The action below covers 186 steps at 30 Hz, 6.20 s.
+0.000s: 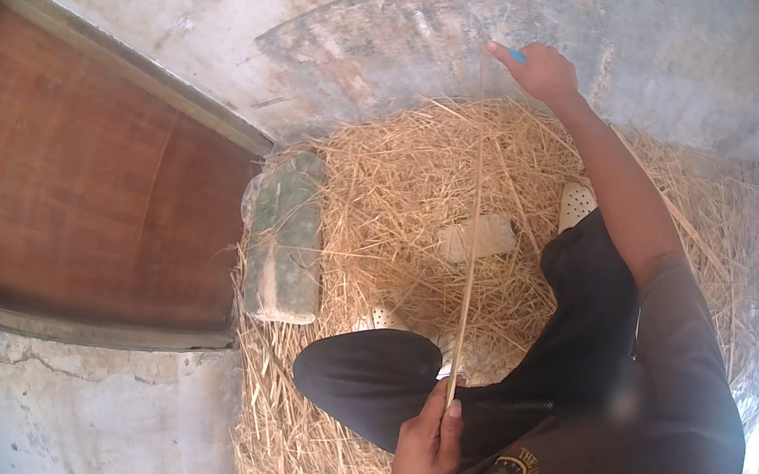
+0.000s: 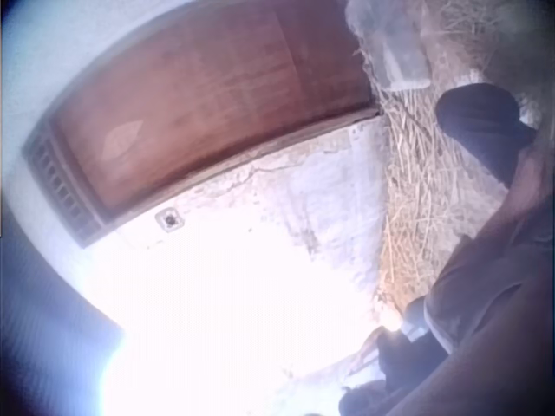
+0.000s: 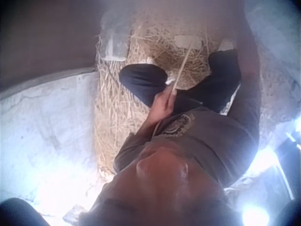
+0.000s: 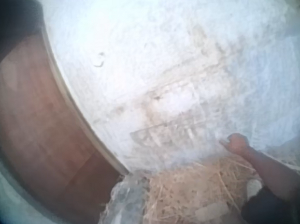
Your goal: The person sits on a straw-covered floor and uses a blue utility knife to shave a long, thin bamboo stick. They hold the stick with their left hand and repeatedly scrape the surface with the knife in their right hand, removing thin strips of material.
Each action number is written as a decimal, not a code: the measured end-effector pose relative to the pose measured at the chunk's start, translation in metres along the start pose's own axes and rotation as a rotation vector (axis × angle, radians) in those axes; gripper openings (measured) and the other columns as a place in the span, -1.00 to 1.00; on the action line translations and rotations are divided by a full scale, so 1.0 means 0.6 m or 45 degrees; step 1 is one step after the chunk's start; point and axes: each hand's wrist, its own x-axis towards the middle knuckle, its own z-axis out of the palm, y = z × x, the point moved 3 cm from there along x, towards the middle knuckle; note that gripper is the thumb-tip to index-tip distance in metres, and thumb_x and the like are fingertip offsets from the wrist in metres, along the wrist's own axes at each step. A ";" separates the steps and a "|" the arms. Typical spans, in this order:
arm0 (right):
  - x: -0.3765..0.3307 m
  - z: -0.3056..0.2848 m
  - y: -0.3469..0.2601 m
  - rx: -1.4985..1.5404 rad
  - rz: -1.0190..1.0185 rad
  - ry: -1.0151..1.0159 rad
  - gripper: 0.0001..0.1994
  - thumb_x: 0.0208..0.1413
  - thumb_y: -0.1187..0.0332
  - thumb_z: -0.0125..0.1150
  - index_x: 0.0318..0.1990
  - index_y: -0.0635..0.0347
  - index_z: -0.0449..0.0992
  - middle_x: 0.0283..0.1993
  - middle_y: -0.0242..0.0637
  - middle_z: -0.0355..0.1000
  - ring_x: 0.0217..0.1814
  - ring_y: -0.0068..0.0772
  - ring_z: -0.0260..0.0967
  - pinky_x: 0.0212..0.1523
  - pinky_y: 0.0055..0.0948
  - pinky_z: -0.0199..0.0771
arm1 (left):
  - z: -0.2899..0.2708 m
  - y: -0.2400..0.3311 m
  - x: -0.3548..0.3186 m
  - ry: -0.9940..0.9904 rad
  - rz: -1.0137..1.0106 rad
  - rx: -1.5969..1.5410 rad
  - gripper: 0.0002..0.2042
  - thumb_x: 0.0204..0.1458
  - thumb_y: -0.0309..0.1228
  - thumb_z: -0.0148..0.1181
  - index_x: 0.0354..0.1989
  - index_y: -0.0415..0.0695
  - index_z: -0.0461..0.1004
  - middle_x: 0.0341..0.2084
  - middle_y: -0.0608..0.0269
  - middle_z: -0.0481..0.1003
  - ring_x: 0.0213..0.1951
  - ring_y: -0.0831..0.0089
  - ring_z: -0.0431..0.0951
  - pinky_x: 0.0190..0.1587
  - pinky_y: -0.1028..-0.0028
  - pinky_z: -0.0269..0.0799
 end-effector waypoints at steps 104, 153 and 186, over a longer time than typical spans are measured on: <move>-0.308 -0.002 -0.211 0.253 -1.260 -0.231 -0.28 -0.32 -0.50 0.18 -0.81 0.06 0.33 -0.83 -0.34 0.23 -0.81 -0.28 0.24 -0.75 -0.31 0.17 | -0.043 -0.023 0.093 0.046 -0.072 -0.961 -0.65 0.34 -0.11 -0.30 -0.41 -0.08 0.18 -0.82 0.41 0.10 -0.79 0.65 0.06 -0.71 0.63 0.03; -0.324 -0.014 -0.212 0.264 -1.350 -0.129 -0.23 -0.29 -0.55 0.10 -0.85 0.05 0.27 -0.88 -0.41 0.17 -0.88 -0.38 0.16 -0.79 -0.36 0.14 | -0.059 -0.010 0.063 0.158 -0.033 -0.568 -0.85 0.27 -0.38 -0.04 -0.34 -0.15 0.26 -0.60 0.47 0.23 -0.55 0.75 0.16 -0.51 0.65 0.12; -0.265 -0.055 -0.170 0.233 -0.729 -0.431 -0.28 -0.03 -0.41 0.05 -0.59 0.22 0.46 -0.71 -0.34 0.31 -0.65 -0.37 0.29 -0.59 -0.31 0.25 | -0.044 -0.017 0.046 -0.061 0.032 -0.966 -0.73 0.12 -0.41 0.22 -0.10 -0.18 0.28 -0.59 0.50 0.23 -0.59 0.79 0.16 -0.55 0.74 0.10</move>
